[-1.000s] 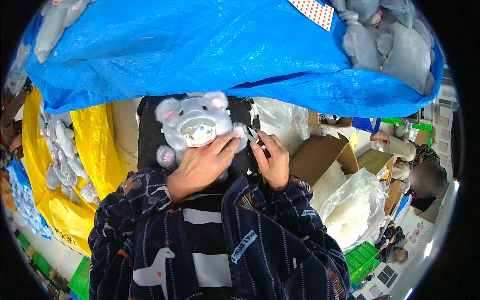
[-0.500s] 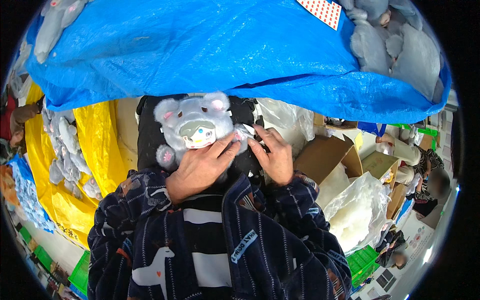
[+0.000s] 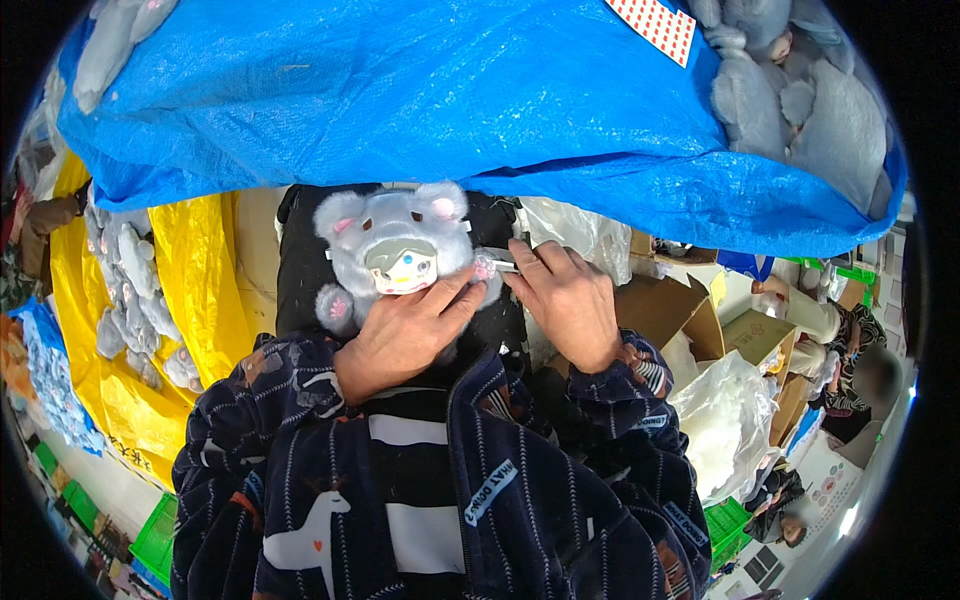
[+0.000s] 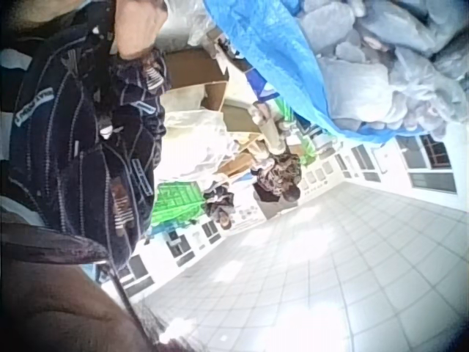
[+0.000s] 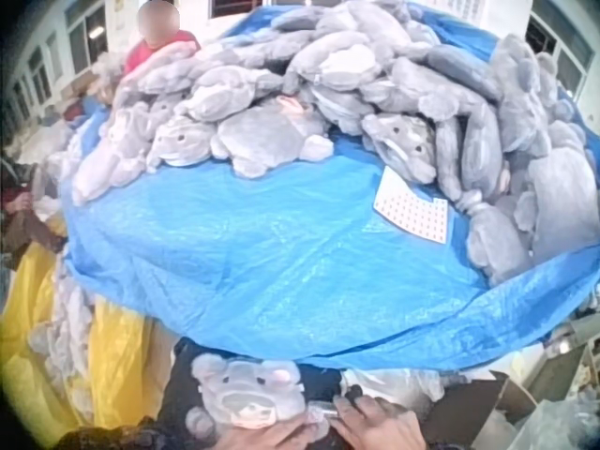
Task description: The person sits on the floor and uses scissors to trim loose threads and excess fabric from a gray stuffed toy. They repeatedly pick up the toy, trim different areas, and place it back on a blue tarp among other similar toys.
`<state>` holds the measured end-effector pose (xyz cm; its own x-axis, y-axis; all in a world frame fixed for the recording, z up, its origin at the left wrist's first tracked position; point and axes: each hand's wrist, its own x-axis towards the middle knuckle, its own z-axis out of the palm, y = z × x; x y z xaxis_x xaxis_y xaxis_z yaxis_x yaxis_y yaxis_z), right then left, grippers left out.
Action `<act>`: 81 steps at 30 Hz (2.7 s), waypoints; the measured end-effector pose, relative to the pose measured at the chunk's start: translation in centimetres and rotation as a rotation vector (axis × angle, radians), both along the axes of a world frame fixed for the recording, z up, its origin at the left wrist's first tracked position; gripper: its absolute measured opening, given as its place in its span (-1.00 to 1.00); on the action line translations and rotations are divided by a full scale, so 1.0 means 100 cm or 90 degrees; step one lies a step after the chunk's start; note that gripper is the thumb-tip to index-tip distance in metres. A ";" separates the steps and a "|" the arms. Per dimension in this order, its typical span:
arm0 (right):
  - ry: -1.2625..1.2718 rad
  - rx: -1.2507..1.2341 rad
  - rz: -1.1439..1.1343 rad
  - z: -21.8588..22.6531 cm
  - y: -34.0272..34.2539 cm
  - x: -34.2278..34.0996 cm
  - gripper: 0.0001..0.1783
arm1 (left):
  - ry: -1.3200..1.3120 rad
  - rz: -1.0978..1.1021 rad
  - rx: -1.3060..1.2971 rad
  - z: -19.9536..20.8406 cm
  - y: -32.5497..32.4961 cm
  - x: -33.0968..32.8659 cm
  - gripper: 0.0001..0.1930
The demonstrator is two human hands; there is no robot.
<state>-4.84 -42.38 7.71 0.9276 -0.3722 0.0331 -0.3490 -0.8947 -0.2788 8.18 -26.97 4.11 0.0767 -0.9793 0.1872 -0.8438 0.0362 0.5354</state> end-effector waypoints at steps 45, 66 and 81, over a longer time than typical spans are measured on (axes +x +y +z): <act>-0.192 0.475 -0.368 -0.035 0.021 -0.038 -0.79 | 0.050 -0.042 -0.059 -0.004 0.004 0.005 -0.63; -0.131 0.344 0.034 0.001 0.095 0.017 -0.70 | 0.860 0.243 0.301 -0.008 0.114 0.018 -0.64; -0.079 0.340 -0.046 0.012 0.110 0.050 -0.81 | 0.884 0.230 -0.076 -0.005 0.103 0.002 -0.73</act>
